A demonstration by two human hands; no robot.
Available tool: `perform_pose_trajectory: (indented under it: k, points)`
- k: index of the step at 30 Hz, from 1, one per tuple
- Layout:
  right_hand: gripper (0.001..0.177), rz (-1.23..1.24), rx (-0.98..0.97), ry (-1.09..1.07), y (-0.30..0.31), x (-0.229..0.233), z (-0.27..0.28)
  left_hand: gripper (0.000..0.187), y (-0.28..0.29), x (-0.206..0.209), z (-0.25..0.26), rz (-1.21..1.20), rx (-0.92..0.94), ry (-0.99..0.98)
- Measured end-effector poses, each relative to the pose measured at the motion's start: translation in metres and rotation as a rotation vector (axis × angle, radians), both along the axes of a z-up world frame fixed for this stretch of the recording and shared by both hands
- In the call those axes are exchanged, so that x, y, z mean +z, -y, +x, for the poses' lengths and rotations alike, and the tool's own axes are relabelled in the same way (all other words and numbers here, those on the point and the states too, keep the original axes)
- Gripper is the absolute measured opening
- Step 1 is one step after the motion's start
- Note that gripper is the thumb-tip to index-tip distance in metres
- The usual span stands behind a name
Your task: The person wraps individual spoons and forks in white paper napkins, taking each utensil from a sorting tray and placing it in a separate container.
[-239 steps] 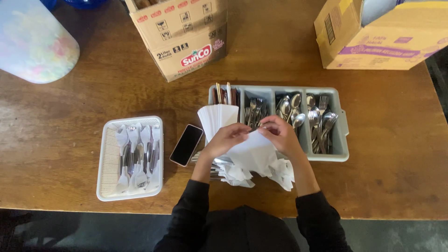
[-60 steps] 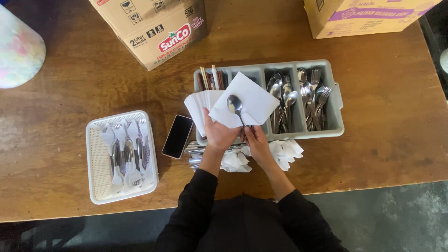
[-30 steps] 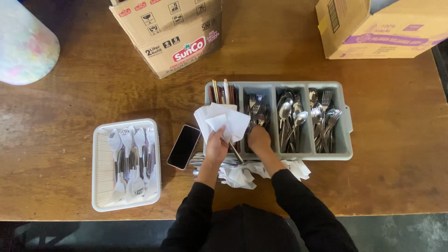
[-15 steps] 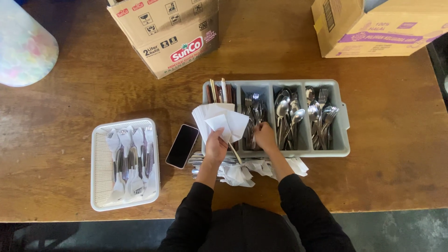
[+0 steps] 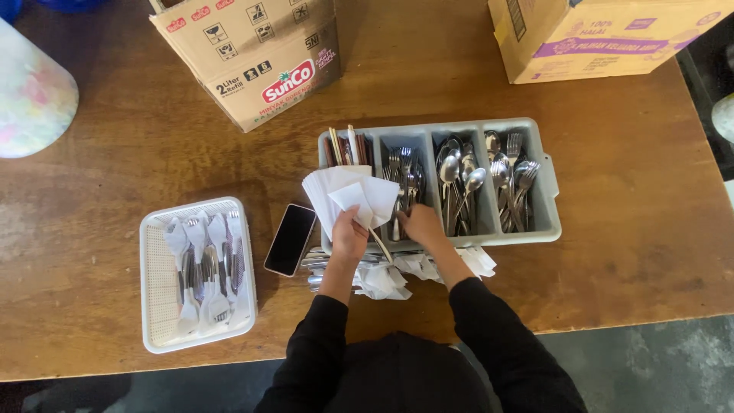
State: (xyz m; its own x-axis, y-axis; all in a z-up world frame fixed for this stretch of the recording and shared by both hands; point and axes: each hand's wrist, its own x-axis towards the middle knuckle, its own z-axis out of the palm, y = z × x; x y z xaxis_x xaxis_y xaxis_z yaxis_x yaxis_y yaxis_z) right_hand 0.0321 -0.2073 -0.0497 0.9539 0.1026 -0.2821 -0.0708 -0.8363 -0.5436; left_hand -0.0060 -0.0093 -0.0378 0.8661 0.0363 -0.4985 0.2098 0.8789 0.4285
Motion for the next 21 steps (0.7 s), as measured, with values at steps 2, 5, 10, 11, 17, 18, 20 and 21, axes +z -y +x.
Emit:
perform_pose_trajectory:
  k: [2,5,10,11,17,18,20,21]
  points:
    - [0.038,0.024,-0.04,-0.118,-0.009,-0.009,0.002,0.036,-0.001,0.002,-0.002,0.003,-0.002,0.012]
    - [0.029,0.428,-0.334,-0.239,-0.023,-0.012,0.002,0.037,0.0,0.009,-0.003,-0.04,0.046,-0.013]
    - [0.026,0.892,-0.583,-0.333,-0.013,0.04,-0.035,0.038,0.001,0.01,0.0,-0.07,0.073,-0.064]
    - [0.026,0.772,-0.508,-0.138,-0.013,0.063,-0.051,0.037,0.002,0.008,0.001,-0.07,0.064,-0.049]
    - [0.027,0.524,-0.284,0.185,-0.038,0.148,-0.111,0.031,0.021,-0.019,0.008,-0.167,0.001,0.016]
    - [0.027,0.501,-0.262,0.187,-0.04,0.147,-0.112,0.03,0.025,-0.022,0.008,-0.207,-0.011,0.01]
    - [0.025,0.476,-0.2,0.295,-0.039,0.133,-0.114,0.029,0.034,-0.02,0.007,-0.175,-0.003,0.017]
    - [0.023,0.474,-0.158,0.403,-0.04,0.123,-0.114,0.029,0.038,-0.016,0.007,-0.158,0.003,0.021]
